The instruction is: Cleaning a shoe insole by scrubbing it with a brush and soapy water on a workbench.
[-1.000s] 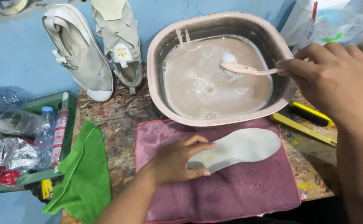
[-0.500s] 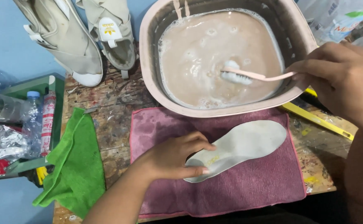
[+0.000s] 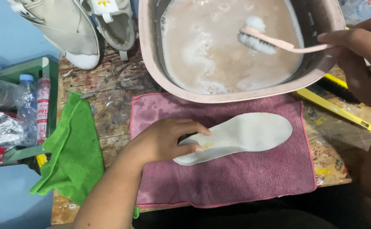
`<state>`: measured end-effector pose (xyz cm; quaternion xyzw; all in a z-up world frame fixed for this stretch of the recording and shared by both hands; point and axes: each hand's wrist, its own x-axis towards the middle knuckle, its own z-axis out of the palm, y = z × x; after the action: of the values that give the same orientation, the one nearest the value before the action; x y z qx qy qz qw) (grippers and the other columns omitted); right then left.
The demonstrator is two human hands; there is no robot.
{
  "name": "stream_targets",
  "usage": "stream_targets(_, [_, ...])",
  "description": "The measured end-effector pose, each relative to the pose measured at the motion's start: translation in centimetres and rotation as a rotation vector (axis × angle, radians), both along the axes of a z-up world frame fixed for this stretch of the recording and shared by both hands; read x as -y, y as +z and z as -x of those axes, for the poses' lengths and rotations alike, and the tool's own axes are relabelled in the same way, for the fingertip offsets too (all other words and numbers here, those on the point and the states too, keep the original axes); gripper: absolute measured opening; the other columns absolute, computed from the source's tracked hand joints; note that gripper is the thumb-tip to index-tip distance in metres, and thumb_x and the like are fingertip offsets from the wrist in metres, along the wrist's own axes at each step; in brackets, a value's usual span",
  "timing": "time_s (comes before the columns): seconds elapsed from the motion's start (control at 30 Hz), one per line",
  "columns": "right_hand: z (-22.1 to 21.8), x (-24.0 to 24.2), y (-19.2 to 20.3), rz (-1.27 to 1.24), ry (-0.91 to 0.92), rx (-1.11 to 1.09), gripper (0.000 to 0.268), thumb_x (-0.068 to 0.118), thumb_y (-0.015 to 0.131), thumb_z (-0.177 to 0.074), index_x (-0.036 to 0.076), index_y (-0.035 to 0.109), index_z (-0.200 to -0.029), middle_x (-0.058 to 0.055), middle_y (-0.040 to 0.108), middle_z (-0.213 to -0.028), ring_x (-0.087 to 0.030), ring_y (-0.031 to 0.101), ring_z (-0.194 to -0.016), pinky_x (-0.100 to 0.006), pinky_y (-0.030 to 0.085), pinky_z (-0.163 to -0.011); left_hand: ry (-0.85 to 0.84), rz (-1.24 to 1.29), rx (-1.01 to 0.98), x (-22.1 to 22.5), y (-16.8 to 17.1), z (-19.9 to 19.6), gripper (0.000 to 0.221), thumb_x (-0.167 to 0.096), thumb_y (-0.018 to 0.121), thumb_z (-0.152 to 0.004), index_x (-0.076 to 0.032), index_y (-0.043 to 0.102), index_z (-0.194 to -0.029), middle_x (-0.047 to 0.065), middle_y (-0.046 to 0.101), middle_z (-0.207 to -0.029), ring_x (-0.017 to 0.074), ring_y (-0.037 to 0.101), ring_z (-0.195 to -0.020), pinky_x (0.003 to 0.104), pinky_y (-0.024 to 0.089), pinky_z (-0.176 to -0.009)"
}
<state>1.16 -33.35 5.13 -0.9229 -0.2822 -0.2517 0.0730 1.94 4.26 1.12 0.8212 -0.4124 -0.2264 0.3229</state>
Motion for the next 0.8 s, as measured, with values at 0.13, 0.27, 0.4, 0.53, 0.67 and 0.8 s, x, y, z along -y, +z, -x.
stream_targets(0.13, [0.1,0.6,-0.5,-0.101,-0.051,-0.066,0.015,-0.01,0.066,-0.106,-0.007,0.07,-0.12,-0.024,0.054,-0.098,-0.034,0.055,-0.087,-0.04,0.043,-0.081,-0.024,0.19,0.08,-0.2,-1.1,-0.3,0.018,-0.01,0.057,-0.086,-0.019,0.067,-0.098,-0.002,0.061,-0.098,0.014,0.063,-0.078,0.026,0.046,-0.062])
stream_targets(0.27, [1.3,0.2,0.7,-0.02,0.006,-0.141,0.025,0.009,0.056,-0.099,-0.003,0.068,-0.118,-0.015,0.055,-0.086,-0.028,0.051,-0.08,-0.037,0.038,-0.073,0.007,0.105,0.045,-0.4,-0.7,-0.5,0.025,-0.01,0.05,-0.085,-0.02,0.065,-0.101,-0.002,0.06,-0.103,0.0159,0.06,-0.088,0.029,0.044,-0.068])
stream_targets(0.4, [2.9,-0.2,-0.5,0.031,0.048,-0.231,0.047,0.041,0.044,-0.08,0.019,0.063,-0.117,-0.002,0.049,-0.072,-0.017,0.043,-0.065,-0.032,0.032,-0.06,0.084,-0.08,-0.062,-0.1,0.2,-0.4,0.034,-0.048,0.063,-0.072,-0.024,0.059,-0.095,-0.006,0.058,-0.097,0.0137,0.058,-0.089,0.028,0.04,-0.068])
stream_targets(0.53, [5.4,-3.8,-0.4,0.056,0.053,-0.132,0.029,0.031,0.059,-0.082,0.017,0.068,-0.106,-0.003,0.051,-0.072,-0.02,0.043,-0.065,-0.033,0.033,-0.056,0.051,-0.01,-0.007,0.2,-0.4,-0.3,0.031,-0.044,0.067,-0.07,-0.022,0.051,-0.085,-0.007,0.056,-0.085,0.0124,0.053,-0.082,0.027,0.037,-0.064])
stream_targets(0.67, [8.7,-4.6,-2.7,0.319,-0.274,-0.332,0.03,0.05,0.054,-0.074,0.043,0.056,-0.103,0.012,0.056,-0.082,-0.018,0.061,-0.063,-0.036,0.05,-0.051,0.082,-0.244,0.012,1.4,0.5,0.1,0.037,-0.045,0.067,-0.069,-0.022,0.05,-0.092,-0.006,0.059,-0.099,0.0148,0.055,-0.089,0.031,0.04,-0.063])
stream_targets(0.8, [10.9,-6.0,-3.3,0.427,-0.549,-0.526,0.046,0.052,0.047,-0.075,0.062,0.038,-0.12,0.015,0.054,-0.078,-0.016,0.065,-0.061,-0.039,0.055,-0.046,0.091,-0.29,0.078,2.2,0.6,1.2,0.047,-0.047,0.069,-0.07,-0.021,0.049,-0.103,-0.007,0.061,-0.104,0.0163,0.059,-0.086,0.035,0.044,-0.058])
